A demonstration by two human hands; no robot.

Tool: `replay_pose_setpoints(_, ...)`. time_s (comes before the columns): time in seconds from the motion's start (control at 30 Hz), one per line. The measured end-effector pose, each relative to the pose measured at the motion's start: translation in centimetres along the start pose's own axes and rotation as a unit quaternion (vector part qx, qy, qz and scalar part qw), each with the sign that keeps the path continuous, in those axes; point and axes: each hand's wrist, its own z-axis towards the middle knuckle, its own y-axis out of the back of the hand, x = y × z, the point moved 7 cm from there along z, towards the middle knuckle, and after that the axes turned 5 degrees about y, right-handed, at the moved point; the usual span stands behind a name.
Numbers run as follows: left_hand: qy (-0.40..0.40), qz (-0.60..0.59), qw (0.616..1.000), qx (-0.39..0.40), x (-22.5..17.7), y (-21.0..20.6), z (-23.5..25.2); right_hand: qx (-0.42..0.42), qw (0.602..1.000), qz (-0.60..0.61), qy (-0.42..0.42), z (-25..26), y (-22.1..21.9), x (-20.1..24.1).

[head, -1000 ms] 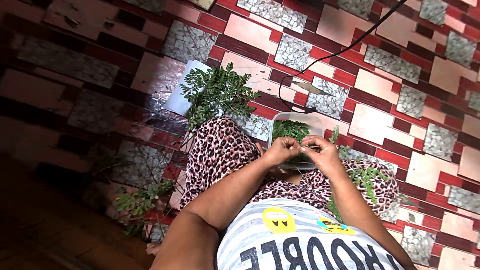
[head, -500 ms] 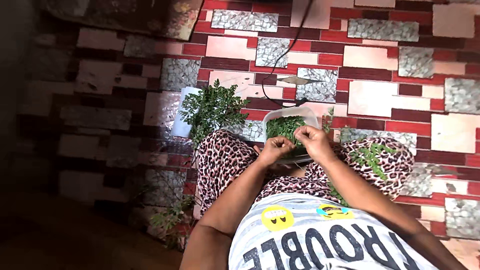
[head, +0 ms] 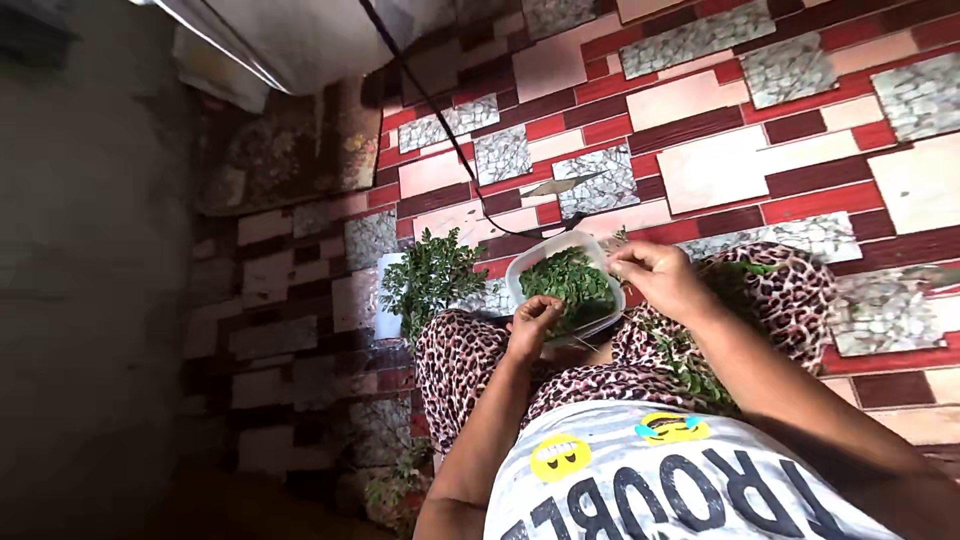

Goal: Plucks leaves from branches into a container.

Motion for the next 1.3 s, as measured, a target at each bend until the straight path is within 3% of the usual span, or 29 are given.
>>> replay_pose_setpoints(0.1, 0.008, -0.010, 1.000, 0.004, 0.0, -0.1, 0.0, 0.023, 0.999, 0.044, 0.012, -2.7, 0.4, -0.5)
replay_pose_setpoints(0.27, 0.014, -0.013, 1.000, -0.007, 0.1, 0.0, -0.2, 0.154, 0.984, 0.085, -0.032, -7.3, -1.4, -1.5)
replay_pose_setpoints(0.5, 0.016, 0.062, 0.997, -0.030, -0.9, -0.2, -0.8, 0.241, 0.968, 0.031, -0.058, -9.5, -2.7, -1.6)
replay_pose_setpoints(0.57, -0.003, 0.074, 0.995, -0.063, -1.6, 0.4, -1.1, 0.248, 0.966, 0.035, -0.058, -9.8, -3.0, -1.5)
replay_pose_setpoints(0.67, -0.087, 0.131, 0.972, -0.176, -4.4, 1.5, -2.5, 0.254, 0.966, 0.043, -0.040, -10.1, -2.2, -1.0)
replay_pose_setpoints(0.73, -0.157, 0.175, 0.952, -0.195, -6.9, 1.0, -3.7, 0.215, 0.975, 0.054, -0.025, -9.9, 0.1, -0.4)
replay_pose_setpoints(0.8, -0.186, 0.193, 0.954, -0.134, -8.7, -1.0, -4.2, 0.140, 0.988, 0.070, -0.011, -9.4, 3.4, -0.1)
replay_pose_setpoints(0.9, -0.097, 0.263, 0.960, 0.020, -8.6, -5.3, -2.9, 0.023, 0.997, 0.069, 0.003, -8.6, 8.0, -0.1)
replay_pose_setpoints(0.97, -0.027, 0.343, 0.935, 0.085, -6.8, -7.8, -1.1, -0.033, 0.998, 0.052, -0.002, -8.4, 9.7, -0.5)
replay_pose_setpoints(1.1, 0.067, 0.437, 0.889, 0.113, -2.9, -10.0, 2.8, -0.069, 0.997, 0.045, -0.003, -8.7, 9.7, -0.7)
replay_pose_setpoints(1.2, 0.071, 0.418, 0.897, 0.122, -1.8, -10.6, 4.0, -0.066, 0.996, 0.048, -0.030, -9.3, 8.5, -1.4)
replay_pose_setpoints(1.3, 0.056, 0.345, 0.931, 0.108, -2.3, -10.1, 3.6, -0.088, 0.996, 0.013, -0.023, -9.3, 7.3, -1.6)
